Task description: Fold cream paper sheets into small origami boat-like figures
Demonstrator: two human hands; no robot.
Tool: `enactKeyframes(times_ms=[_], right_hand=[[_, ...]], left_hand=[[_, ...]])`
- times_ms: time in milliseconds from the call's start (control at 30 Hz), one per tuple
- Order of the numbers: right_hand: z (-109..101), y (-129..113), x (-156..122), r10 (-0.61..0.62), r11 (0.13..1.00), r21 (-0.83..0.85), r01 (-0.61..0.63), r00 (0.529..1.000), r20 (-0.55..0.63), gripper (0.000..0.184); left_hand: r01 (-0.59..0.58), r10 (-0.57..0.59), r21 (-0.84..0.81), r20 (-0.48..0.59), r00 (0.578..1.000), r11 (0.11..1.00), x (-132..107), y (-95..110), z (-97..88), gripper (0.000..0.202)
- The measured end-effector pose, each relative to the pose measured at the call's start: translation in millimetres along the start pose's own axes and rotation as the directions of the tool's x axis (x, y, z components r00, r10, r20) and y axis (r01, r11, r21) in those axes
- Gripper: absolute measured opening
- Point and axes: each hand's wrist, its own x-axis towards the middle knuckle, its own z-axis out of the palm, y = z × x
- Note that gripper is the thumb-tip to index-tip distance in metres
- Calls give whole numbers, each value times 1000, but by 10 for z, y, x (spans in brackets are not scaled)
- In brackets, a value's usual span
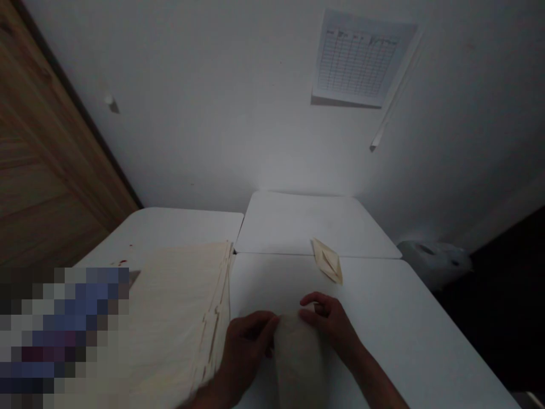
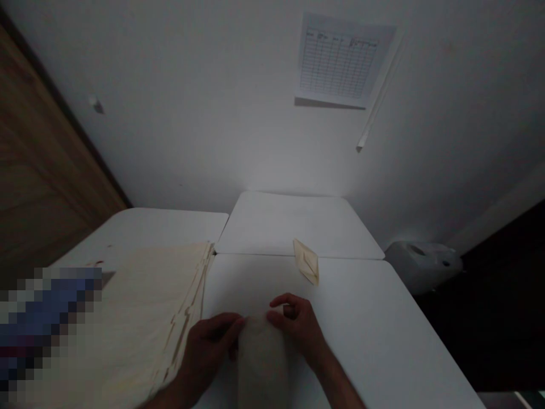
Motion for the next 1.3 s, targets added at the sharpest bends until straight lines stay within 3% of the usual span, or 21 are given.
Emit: enactKeyframes(times_ms=[233, 433, 600, 700, 900, 1300], right_hand=[[-84, -197, -113, -160, 966, -197, 170, 985, 68, 25], [-144, -204, -127, -202, 928, -297, 227, 973, 112, 24], [-186, -154, -143, -154, 900, -390, 194, 979, 131, 20], [-204, -147, -141, -119, 917, -357, 181, 975, 188, 21], [-224, -151, -116, -81, 988, -111, 111, 966, 246, 27], [-239, -169, -100, -103, 992, -69, 108, 991, 80, 23]], left_hand=[[32, -31, -5, 42, 999, 999, -5, -35, 4, 29], [82, -83, 5, 59, 995, 997, 7, -24, 27, 32], [106, -106, 5, 59, 993, 994, 9, -12, 30, 33], [100, -100, 13, 73, 992, 995, 8, -26, 23, 33], [82, -85, 39, 76, 994, 996, 11, -50, 20, 35], [34, -38, 53, 66, 997, 998, 11, -45, -6, 31]])
